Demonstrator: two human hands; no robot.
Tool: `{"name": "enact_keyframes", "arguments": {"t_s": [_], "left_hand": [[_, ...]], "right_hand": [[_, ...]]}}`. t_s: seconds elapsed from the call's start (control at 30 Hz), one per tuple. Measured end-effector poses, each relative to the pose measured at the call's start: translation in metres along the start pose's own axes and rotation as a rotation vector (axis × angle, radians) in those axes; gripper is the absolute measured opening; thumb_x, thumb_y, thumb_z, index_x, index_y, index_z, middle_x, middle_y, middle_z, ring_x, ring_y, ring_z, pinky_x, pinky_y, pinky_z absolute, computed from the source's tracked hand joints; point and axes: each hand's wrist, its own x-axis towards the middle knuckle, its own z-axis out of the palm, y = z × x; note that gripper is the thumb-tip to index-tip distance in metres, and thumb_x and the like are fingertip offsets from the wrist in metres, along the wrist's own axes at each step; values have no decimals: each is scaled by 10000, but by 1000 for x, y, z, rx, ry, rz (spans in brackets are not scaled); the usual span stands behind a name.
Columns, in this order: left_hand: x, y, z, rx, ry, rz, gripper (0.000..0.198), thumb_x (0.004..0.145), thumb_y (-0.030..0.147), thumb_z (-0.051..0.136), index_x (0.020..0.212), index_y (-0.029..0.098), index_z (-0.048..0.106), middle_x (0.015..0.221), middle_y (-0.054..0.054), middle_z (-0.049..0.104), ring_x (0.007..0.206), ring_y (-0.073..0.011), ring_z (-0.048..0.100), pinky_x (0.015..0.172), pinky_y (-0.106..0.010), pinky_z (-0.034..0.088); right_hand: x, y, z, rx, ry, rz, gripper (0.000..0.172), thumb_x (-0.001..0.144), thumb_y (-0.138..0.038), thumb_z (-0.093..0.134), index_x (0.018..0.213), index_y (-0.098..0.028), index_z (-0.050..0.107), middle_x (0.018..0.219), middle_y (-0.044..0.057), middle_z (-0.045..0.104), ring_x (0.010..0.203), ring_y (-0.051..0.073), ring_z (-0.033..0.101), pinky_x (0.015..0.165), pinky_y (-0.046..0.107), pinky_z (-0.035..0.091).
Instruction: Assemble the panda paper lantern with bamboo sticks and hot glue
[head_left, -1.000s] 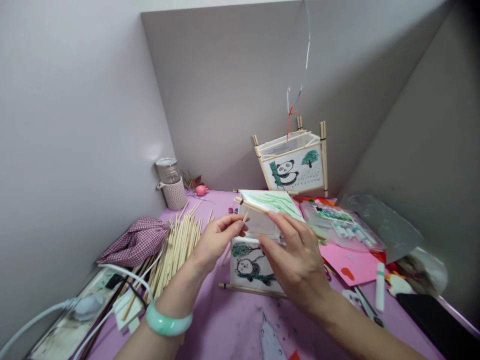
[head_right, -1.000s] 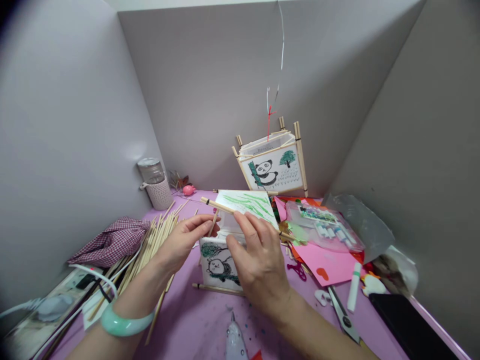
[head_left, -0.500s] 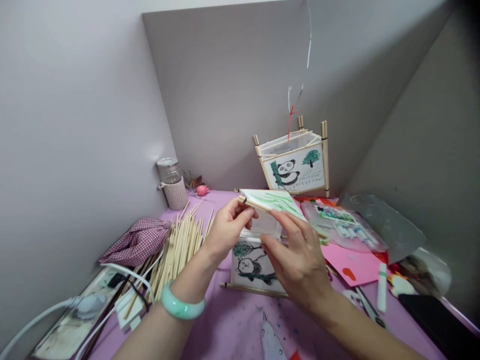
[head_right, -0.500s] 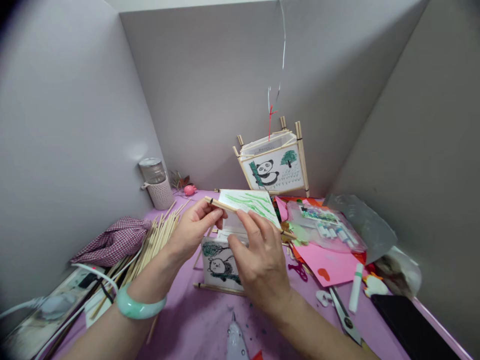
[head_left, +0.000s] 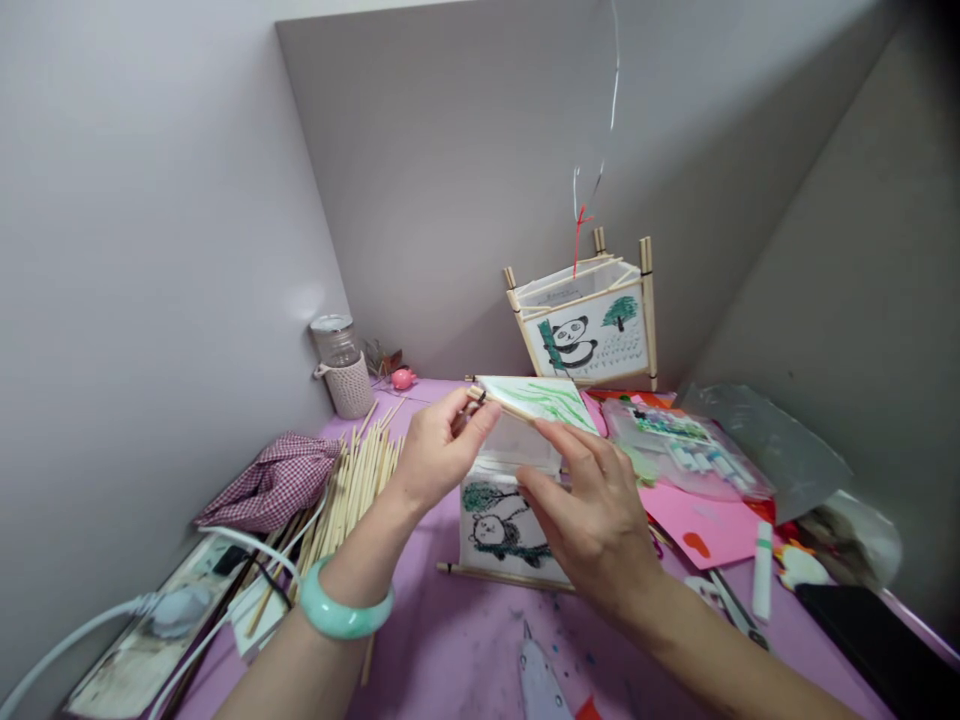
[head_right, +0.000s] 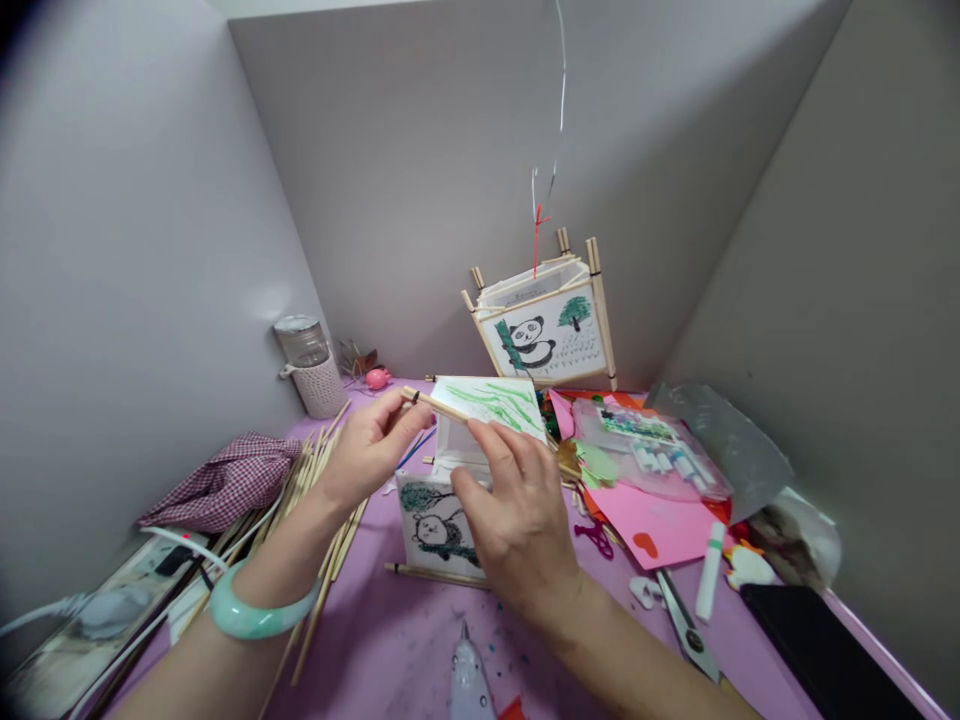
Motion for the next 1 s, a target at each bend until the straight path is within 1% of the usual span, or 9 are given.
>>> {"name": "enact_keyframes", "arguments": {"t_s": [0.17,0.27,0.43,0.5,0.6,0.67,0.8,0.9,1.0], "left_hand": [[1,4,-12,275,51,81,333,905,430,460,820,183,668,590,29,543,540,-102,443,541,-230,311],[2,3,-14,350,-23,125,309,883,417,505,776,186,679,609,20,598,536,-103,465,552,-233,324],[5,-6,-21,434,-140,104,261,854,398,545,930,202,699,913,-31,710,739,-152,588,682,-254,383],[5,-10,-23,551,-202,41,255,853,376,525,850,202,711,840,-39,708,732,-171,587,658,-268,361],[1,-17,-24,673,-253,-65,345,856,396,480,677,188,687,620,-30,639,585,-153,522,562,-268,289],[-3,-23,-22,616,-299,-122,373,849,427,473,655,181,676,562,-16,595,550,-142,498,537,-259,276],[-12,-37,-13,305,-471,-288,350,826,439,471,768,169,687,566,5,592,535,-135,536,531,-231,351],[-18,-46,-8,193,-566,-374,253,774,338,495,778,158,673,602,1,611,567,-140,575,530,-217,400],[-22,-48,-10,210,-696,-443,155,693,229,493,714,165,632,558,12,583,517,-138,567,464,-204,398]], "right_hand": [[-2,1,1,4,-15,-21,126,818,-114,592,866,-184,685,1252,149,550,1136,301,491,937,491,391],[-2,1,1,5,-26,-28,140,810,-102,594,883,-185,681,1236,146,561,1126,293,496,947,499,382],[-3,1,-2,25,-36,-40,149,799,-100,613,901,-190,675,1185,125,610,1080,272,528,953,498,375],[-3,1,-3,35,-40,-41,134,807,-119,617,906,-190,673,1153,117,630,1051,263,542,947,495,376],[-4,1,-3,46,-43,-32,118,818,-142,614,909,-192,670,1125,105,644,1018,253,550,938,486,379],[-5,1,-3,48,-37,-31,118,823,-143,609,910,-194,669,1111,98,649,1008,246,552,942,482,375],[-5,1,-2,52,-39,-28,128,834,-147,595,927,-197,668,1104,93,652,1014,238,550,962,483,360],[-5,0,-2,59,-50,-24,125,842,-154,584,926,-193,668,1096,95,656,1006,239,553,956,486,360],[-5,0,-2,64,-50,-20,125,849,-151,569,915,-191,668,1083,94,661,989,237,556,945,484,364]]}}
